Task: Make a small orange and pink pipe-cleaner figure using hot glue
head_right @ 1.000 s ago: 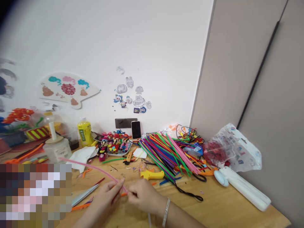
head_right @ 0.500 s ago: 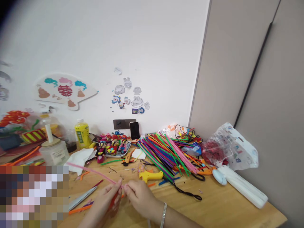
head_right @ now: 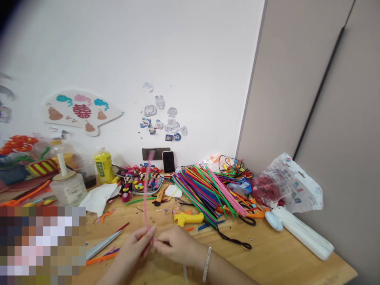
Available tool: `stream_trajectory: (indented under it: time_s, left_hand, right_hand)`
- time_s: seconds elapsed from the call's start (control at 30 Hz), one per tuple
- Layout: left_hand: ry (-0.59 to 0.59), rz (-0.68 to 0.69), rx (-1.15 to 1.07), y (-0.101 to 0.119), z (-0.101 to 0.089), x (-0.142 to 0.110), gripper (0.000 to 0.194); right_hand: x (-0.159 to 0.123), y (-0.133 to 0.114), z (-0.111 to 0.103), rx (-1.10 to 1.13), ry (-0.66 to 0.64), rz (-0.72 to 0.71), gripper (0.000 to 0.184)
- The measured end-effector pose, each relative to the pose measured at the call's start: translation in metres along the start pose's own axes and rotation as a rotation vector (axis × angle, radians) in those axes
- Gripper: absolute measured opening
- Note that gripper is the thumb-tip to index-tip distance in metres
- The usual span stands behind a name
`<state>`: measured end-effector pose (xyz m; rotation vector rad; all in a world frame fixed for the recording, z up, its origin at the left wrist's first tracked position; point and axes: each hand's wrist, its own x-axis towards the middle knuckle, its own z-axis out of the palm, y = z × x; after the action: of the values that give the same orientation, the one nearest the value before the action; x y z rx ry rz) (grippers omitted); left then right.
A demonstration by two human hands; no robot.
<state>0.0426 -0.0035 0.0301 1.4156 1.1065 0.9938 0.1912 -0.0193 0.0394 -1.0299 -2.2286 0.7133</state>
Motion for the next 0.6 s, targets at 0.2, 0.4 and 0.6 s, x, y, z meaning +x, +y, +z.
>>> stream_trajectory:
  time_s: [0.2,0.4,0.6]
  left_hand:
    - [0.033,-0.118,-0.191,0.0,0.003,-0.001,0.049]
    - [-0.002,-0.086,-0.066,-0.001,0.005,-0.001,0.051]
    - [-0.15,0.038,0.079,-0.001,0.003,-0.001,0.053]
  right_hand:
    - [0.003,0.001,0.012,0.073,0.219,0.005,0.024]
    - [0.004,0.002,0.013,0.051,0.264,0.007,0.03]
    - [0.002,0.004,0.008,-0.012,-0.003,-0.024,0.026]
